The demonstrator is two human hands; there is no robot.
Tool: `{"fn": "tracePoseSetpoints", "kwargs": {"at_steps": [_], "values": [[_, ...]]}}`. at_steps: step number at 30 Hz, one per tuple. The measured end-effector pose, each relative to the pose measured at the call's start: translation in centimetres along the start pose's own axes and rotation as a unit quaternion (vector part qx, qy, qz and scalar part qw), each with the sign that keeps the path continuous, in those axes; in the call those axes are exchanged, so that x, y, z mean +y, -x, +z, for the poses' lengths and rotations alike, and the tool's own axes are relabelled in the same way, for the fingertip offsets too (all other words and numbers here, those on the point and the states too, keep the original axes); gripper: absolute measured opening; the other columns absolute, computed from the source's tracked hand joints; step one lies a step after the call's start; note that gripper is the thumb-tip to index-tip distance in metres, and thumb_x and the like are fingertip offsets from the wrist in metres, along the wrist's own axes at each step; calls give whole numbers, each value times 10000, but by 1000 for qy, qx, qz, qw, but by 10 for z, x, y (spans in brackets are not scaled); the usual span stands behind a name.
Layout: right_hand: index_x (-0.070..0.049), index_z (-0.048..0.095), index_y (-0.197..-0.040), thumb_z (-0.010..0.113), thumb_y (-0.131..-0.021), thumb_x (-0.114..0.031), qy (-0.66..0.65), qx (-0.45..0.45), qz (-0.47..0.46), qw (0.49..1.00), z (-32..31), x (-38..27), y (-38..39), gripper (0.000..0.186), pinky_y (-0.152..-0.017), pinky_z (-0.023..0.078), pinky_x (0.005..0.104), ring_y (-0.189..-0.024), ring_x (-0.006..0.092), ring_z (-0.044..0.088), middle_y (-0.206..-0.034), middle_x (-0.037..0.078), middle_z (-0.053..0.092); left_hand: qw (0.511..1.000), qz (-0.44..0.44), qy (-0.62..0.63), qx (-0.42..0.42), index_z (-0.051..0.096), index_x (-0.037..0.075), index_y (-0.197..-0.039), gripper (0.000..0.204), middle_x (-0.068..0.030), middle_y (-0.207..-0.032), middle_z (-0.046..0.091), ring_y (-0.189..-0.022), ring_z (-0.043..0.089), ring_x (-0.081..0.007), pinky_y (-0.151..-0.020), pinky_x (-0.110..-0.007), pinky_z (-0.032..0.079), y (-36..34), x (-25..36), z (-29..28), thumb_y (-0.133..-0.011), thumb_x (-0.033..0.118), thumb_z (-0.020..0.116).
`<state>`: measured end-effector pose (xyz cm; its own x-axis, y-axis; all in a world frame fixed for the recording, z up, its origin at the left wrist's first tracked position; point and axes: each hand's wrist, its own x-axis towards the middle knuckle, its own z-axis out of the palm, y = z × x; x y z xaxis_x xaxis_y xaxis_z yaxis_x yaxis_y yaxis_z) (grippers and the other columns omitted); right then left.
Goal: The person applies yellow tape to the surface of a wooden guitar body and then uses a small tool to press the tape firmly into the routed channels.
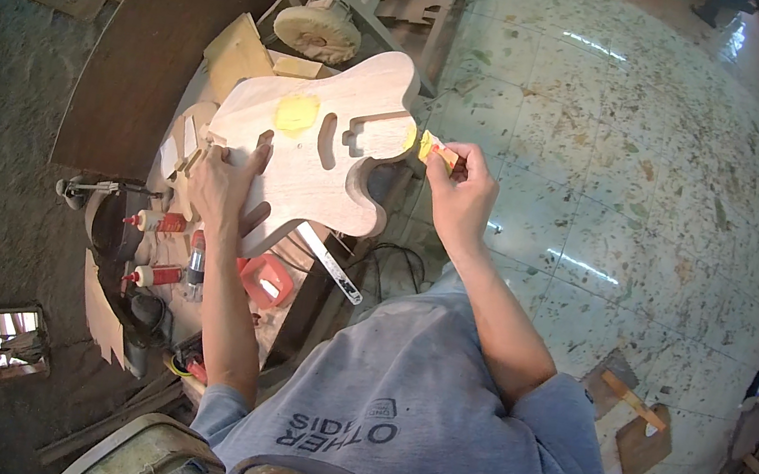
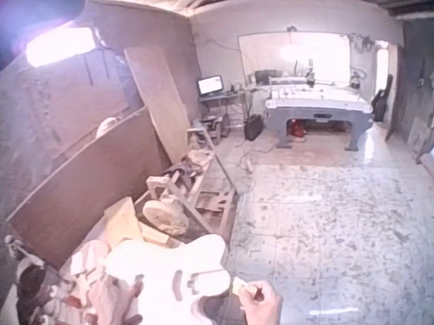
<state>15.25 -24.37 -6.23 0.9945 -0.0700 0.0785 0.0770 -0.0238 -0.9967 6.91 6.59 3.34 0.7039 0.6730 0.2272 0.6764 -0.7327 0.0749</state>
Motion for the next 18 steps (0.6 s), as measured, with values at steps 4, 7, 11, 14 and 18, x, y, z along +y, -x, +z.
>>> {"fn": "tracePoseSetpoints", "kwargs": {"at_steps": [4, 7, 11, 14, 18], "values": [[11, 691, -1030, 780, -950, -60, -32, 6, -37, 999, 9, 14, 9, 139, -717, 580, 316, -746, 163, 725, -875, 90, 768, 1000, 3, -5, 0, 792, -41, -1087, 806, -243, -1006, 786, -958, 760, -396, -870, -481, 568, 0, 7, -2, -766, 696, 840], [5, 689, -1024, 779, -948, -52, 28, -16, -99, 995, 8, 3, 16, 130, -711, 575, 325, -758, 176, 723, -889, 97, 761, 1000, 1, 3, -6, 791, -42, -1093, 802, -243, -1000, 784, -958, 757, -399, -874, -481, 568, 1, 3, -1, -777, 694, 834], [-10, 699, -1002, 775, -943, -38, 60, -41, -186, 980, 6, -5, 25, 101, -705, 570, 332, -755, 199, 725, -872, 108, 744, 1000, -4, 2, -8, 789, -40, -1100, 798, -243, -1017, 782, -967, 756, -399, -878, -480, 566, 2, 3, -1, -776, 687, 840], [-5, 701, -1002, 768, -944, -34, 76, -22, -171, 982, 2, -11, 24, 94, -707, 570, 335, -759, 204, 729, -874, 111, 744, 1000, -4, 7, -9, 789, -37, -1094, 793, -242, -1027, 781, -967, 756, -396, -877, -478, 566, 3, 3, -2, -771, 685, 845], [2, 713, -1042, 758, -950, -37, 108, -5, -173, 979, -14, -11, -3, 109, -718, 573, 338, -783, 232, 746, -878, 125, 745, 1000, -1, 16, -5, 788, -34, -1082, 799, -236, -1013, 780, -952, 756, -385, -868, -473, 565, 3, 5, -2, -764, 697, 845]]}}
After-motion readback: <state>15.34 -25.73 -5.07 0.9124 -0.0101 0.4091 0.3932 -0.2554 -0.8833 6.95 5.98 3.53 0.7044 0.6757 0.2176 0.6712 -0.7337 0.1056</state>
